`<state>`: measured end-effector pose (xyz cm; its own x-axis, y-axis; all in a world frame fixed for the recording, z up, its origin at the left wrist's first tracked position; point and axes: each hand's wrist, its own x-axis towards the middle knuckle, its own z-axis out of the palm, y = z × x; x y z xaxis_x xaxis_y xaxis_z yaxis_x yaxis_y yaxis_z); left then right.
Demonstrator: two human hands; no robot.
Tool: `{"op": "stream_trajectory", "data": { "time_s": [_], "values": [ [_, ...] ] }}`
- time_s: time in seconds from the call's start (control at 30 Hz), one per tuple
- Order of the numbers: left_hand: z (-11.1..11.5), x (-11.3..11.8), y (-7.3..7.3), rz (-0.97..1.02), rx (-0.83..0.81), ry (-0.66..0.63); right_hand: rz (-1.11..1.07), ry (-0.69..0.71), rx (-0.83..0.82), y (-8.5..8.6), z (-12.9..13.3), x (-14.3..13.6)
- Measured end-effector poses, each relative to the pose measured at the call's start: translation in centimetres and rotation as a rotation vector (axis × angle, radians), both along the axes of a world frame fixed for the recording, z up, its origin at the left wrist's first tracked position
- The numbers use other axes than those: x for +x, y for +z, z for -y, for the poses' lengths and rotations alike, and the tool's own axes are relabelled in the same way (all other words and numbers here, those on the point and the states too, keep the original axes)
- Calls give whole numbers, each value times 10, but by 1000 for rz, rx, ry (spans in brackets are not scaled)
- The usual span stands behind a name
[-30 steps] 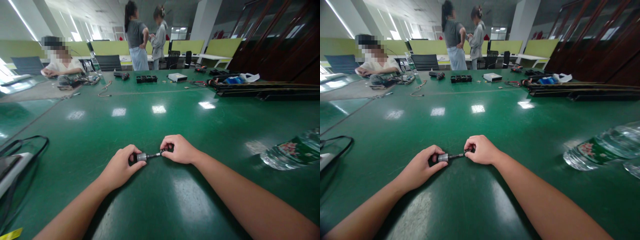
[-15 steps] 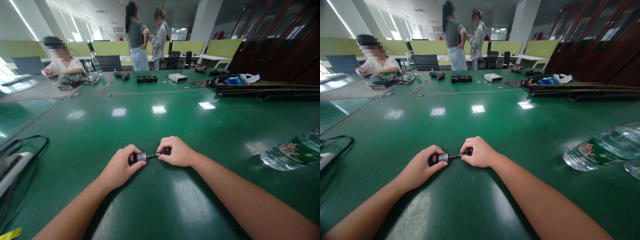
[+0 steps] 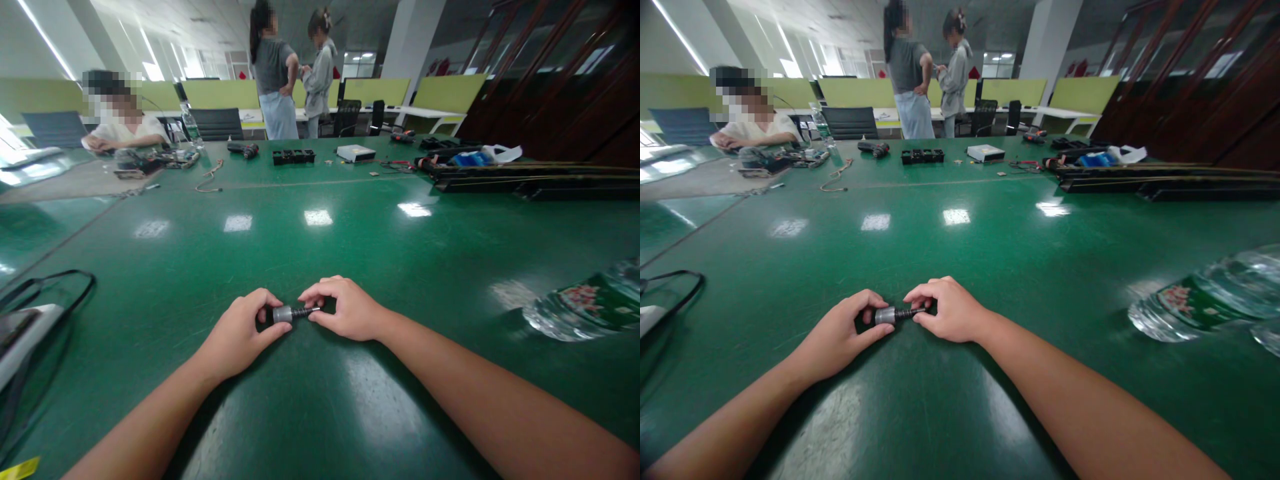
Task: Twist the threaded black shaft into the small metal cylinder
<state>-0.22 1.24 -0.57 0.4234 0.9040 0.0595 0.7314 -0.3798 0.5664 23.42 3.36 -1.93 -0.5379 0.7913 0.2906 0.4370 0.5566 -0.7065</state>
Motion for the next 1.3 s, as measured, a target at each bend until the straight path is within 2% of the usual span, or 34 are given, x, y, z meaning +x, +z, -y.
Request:
{"op": "stream_trajectory", "data": {
  "time_s": [0.43, 1.3],
  "values": [
    [1, 2, 5, -6, -8, -15, 117, 8, 60, -1, 0, -3],
    [0, 3, 3, -14, 27, -43, 122, 71, 122, -2, 5, -6]
  ]
}}
